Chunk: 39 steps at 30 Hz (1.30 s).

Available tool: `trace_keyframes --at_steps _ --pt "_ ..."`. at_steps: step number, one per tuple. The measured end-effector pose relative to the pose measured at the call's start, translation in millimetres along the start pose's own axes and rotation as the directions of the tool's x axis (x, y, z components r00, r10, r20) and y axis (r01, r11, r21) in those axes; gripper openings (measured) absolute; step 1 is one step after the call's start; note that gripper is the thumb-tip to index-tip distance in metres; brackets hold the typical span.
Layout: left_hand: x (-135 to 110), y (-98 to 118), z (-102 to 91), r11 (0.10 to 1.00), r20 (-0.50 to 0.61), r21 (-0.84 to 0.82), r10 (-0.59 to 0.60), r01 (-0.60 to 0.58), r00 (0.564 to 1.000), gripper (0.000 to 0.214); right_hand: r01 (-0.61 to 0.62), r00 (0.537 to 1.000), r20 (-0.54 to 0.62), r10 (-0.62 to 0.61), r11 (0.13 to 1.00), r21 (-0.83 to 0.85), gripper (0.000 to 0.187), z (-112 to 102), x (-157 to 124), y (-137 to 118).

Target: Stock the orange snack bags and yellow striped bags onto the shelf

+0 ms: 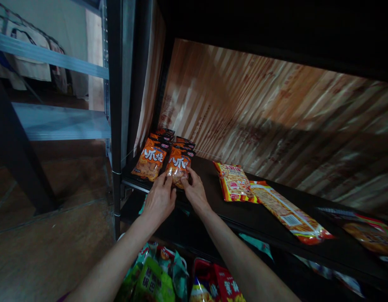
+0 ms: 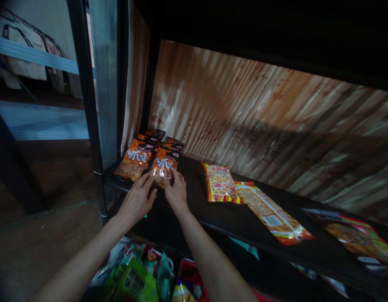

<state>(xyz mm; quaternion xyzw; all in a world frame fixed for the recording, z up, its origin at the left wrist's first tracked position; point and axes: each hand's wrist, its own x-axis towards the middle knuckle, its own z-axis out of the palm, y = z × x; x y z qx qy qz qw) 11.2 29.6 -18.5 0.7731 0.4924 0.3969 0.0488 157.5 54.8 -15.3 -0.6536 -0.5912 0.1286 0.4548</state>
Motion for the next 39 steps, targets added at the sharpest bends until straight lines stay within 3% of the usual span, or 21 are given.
trace_keyframes --at_steps 5,9,12,14,17,19,21,24,28,31,39 --pt "0 3 -3.0 1.0 -0.034 0.016 0.016 -0.015 0.999 0.035 -0.01 0.999 -0.035 0.011 1.0 0.012 0.05 0 -3 -2" --pt "5 4 -15.5 0.999 -0.179 -0.018 0.048 -0.052 0.983 0.028 0.011 0.998 -0.055 -0.011 1.0 -0.005 0.053 -2 -3 -3" --pt "13 -8 -30.0 1.0 -0.318 -0.002 0.021 -0.023 0.948 0.027 0.054 0.992 -0.116 -0.056 0.998 -0.022 0.057 -7 -5 -11" --pt "18 -25 -37.7 0.998 -0.36 0.015 -0.058 0.068 0.931 0.03 0.124 0.983 -0.135 -0.122 0.992 0.009 0.057 -10 -8 -23" --pt "24 -54 -41.1 0.972 -0.313 -0.017 -0.226 0.232 0.922 0.045 0.188 0.982 -0.055 -0.181 0.966 0.176 0.056 -4 -17 -48" --pt "25 -68 -38.6 0.959 -0.243 -0.072 -0.284 0.275 0.927 0.048 0.153 0.983 0.048 -0.175 0.94 0.306 0.056 7 -22 -67" --pt "24 -75 -35.3 0.959 -0.194 -0.093 -0.282 0.269 0.939 0.048 0.091 0.983 0.114 -0.145 0.918 0.387 0.057 20 -23 -82" --pt "23 -73 -34.2 0.97 -0.16 -0.063 -0.242 0.235 0.957 0.048 0.004 0.988 0.14 -0.061 0.929 0.371 0.059 37 -16 -96" --pt "24 -69 -38.5 0.982 -0.103 0.009 -0.185 0.187 0.977 0.05 -0.061 0.994 0.105 0.033 0.959 0.277 0.055 53 4 -100" --pt "24 -70 -39.4 0.983 -0.069 0.014 -0.184 0.185 0.981 0.056 -0.098 0.991 0.122 0.062 0.943 0.318 0.053 65 13 -96" --pt "24 -77 -33.2 0.985 -0.119 -0.12 -0.139 0.124 0.983 0.06 -0.088 0.994 0.09 0.06 0.934 0.346 0.052 78 16 -92"
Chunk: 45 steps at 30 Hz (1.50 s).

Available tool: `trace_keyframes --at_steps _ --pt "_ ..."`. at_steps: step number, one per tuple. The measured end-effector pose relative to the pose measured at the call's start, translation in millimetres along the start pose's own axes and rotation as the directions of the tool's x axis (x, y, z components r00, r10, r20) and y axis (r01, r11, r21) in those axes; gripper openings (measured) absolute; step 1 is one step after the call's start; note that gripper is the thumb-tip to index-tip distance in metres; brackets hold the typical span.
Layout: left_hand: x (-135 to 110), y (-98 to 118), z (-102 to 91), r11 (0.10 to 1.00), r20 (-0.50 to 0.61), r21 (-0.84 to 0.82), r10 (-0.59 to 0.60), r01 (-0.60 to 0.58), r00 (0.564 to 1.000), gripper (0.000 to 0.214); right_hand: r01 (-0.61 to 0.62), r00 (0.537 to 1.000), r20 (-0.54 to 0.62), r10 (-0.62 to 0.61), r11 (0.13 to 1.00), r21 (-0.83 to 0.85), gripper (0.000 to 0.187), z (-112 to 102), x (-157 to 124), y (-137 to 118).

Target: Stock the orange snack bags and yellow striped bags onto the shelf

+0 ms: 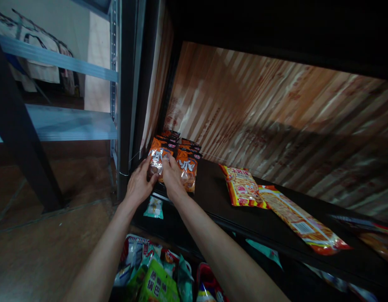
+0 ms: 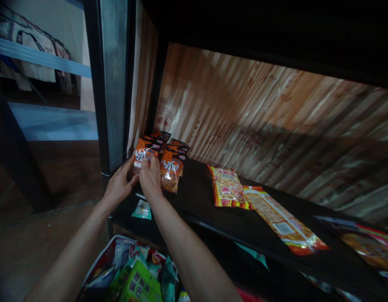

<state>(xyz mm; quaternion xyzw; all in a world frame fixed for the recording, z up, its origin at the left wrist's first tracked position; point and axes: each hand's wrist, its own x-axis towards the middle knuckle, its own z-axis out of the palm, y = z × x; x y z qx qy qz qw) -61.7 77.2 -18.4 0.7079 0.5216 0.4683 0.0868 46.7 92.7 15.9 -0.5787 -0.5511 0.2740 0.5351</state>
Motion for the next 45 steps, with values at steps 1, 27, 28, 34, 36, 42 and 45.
trace_keyframes --at_steps 1,27,28,34,36,42,45 --pt "0 0 0.3 1.0 -0.001 0.012 -0.004 0.004 1.0 0.058 -0.007 1.0 0.004 0.007 1.0 -0.011 0.053 -1 -1 -1" --pt "1 -11 -0.1 0.999 0.112 0.041 -0.004 -0.001 0.994 0.061 -0.013 0.998 0.066 0.022 0.99 -0.144 0.057 1 -22 -12" --pt "1 -11 -0.4 0.999 0.099 0.041 0.005 -0.009 0.995 0.061 -0.014 0.997 0.071 0.025 0.987 -0.16 0.058 1 -22 -13" --pt "0 -4 -4.8 0.992 0.019 0.098 0.073 -0.075 0.997 0.056 0.011 0.991 0.136 0.017 0.979 -0.205 0.063 -5 -33 -18" --pt "-2 3 -5.6 0.986 0.012 0.095 0.136 -0.136 0.991 0.052 0.027 0.99 0.143 0.0 0.982 -0.186 0.062 -9 -39 -18" --pt "-12 34 -1.9 0.953 -0.122 -0.013 0.298 -0.302 0.947 0.034 0.079 0.99 0.126 -0.065 0.991 -0.109 0.052 -25 -55 -13" --pt "-19 45 2.1 0.941 -0.119 -0.074 0.321 -0.331 0.939 0.035 0.091 0.989 0.121 -0.084 0.995 -0.047 0.044 -35 -60 -11"
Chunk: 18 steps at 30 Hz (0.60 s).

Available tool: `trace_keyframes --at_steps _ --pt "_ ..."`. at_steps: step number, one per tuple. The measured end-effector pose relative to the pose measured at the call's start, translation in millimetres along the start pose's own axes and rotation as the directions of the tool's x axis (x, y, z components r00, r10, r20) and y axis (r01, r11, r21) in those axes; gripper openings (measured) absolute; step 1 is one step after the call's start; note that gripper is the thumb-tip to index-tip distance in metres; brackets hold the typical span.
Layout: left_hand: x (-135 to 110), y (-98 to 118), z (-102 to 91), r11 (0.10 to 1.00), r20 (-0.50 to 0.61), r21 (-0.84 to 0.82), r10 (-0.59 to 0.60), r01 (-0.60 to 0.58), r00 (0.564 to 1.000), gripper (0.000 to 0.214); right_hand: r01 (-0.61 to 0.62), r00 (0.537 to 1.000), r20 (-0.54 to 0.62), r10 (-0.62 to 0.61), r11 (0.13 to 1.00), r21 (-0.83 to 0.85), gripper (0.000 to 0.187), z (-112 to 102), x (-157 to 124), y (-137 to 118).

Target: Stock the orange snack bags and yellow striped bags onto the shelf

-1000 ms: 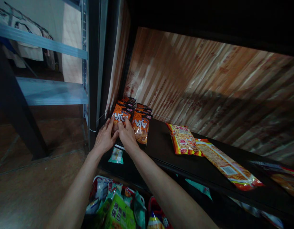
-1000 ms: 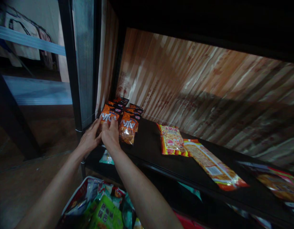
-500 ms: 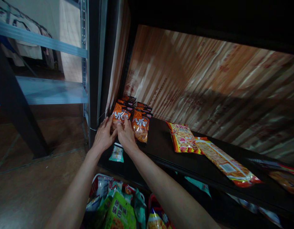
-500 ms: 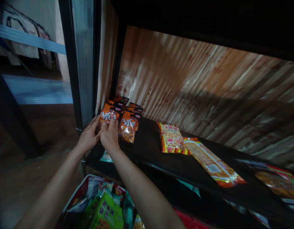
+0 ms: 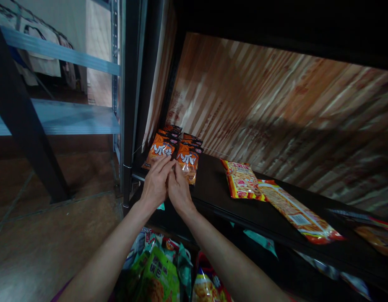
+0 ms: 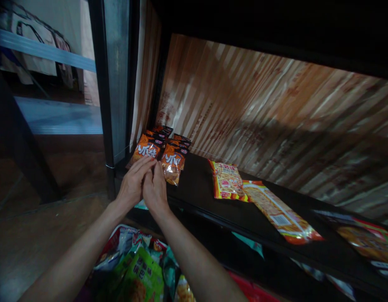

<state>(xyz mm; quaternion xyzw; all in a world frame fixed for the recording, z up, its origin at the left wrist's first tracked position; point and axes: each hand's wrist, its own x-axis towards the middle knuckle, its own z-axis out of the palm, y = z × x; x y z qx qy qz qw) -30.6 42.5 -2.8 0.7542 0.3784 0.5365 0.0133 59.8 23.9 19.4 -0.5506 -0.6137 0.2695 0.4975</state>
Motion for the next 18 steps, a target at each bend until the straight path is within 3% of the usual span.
trace_keyframes --at_steps 5,11,18 --pt "-5 8 6.3 0.999 0.059 -0.021 -0.028 0.029 0.998 0.04 -0.024 1.0 0.001 0.024 1.0 0.002 0.038 -8 -4 5" --pt "-6 6 5.2 0.998 0.052 -0.043 -0.047 0.049 0.998 0.043 0.008 1.0 0.01 -0.009 0.998 0.062 0.034 -5 -4 8" --pt "-5 7 1.2 0.998 0.069 -0.058 -0.035 0.039 0.997 0.04 -0.055 0.998 0.012 0.054 0.997 0.059 0.035 -3 -4 12"
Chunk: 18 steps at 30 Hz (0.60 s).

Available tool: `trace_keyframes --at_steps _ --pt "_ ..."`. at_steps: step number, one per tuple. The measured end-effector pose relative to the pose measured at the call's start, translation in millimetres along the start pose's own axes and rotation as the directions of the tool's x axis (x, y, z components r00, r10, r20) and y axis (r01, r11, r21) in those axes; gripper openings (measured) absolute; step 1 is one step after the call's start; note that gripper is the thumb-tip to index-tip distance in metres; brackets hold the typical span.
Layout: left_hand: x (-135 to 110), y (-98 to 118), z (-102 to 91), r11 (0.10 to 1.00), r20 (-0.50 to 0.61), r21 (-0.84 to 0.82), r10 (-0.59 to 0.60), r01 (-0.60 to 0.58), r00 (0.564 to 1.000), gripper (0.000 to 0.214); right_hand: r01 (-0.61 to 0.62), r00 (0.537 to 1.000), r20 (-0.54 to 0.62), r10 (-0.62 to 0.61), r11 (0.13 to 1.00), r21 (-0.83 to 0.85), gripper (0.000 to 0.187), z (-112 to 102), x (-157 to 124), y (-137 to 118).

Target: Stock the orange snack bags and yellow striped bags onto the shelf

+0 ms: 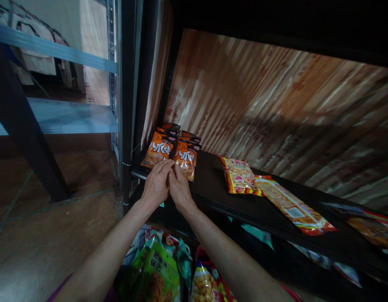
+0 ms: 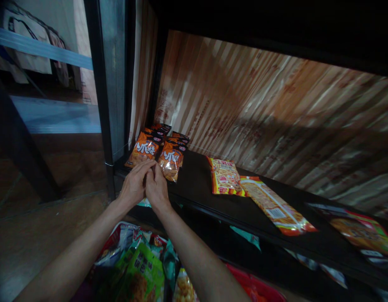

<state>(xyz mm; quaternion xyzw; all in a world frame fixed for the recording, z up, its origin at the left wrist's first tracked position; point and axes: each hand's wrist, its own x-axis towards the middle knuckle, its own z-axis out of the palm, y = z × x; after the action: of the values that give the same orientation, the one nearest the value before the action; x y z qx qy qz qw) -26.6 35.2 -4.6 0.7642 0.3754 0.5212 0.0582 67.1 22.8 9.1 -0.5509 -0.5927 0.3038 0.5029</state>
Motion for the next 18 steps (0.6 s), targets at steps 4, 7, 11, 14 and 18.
trace_keyframes --at_steps 4,7,11,14,18 --pt "-5 13 6.6 0.997 -0.019 -0.075 0.021 -0.023 1.0 0.038 0.003 0.999 -0.046 -0.002 0.999 0.035 0.04 -10 -15 3" --pt "-15 29 17.5 0.991 0.036 -0.134 0.031 -0.026 0.999 0.034 -0.015 0.995 -0.1 0.022 0.997 0.073 0.043 -28 -38 9" --pt "-34 55 33.9 0.975 0.206 -0.214 0.095 -0.05 0.974 0.033 -0.129 0.979 -0.157 0.131 0.991 0.023 0.048 -64 -79 24" --pt "-55 73 46.9 0.963 0.381 -0.258 0.17 -0.072 0.909 0.034 -0.204 0.968 -0.154 0.199 0.979 -0.021 0.049 -92 -116 43" --pt "-102 87 65.0 0.978 0.71 -0.208 0.16 -0.012 0.686 0.037 -0.411 0.911 -0.108 0.398 0.896 -0.169 0.049 -129 -175 80"
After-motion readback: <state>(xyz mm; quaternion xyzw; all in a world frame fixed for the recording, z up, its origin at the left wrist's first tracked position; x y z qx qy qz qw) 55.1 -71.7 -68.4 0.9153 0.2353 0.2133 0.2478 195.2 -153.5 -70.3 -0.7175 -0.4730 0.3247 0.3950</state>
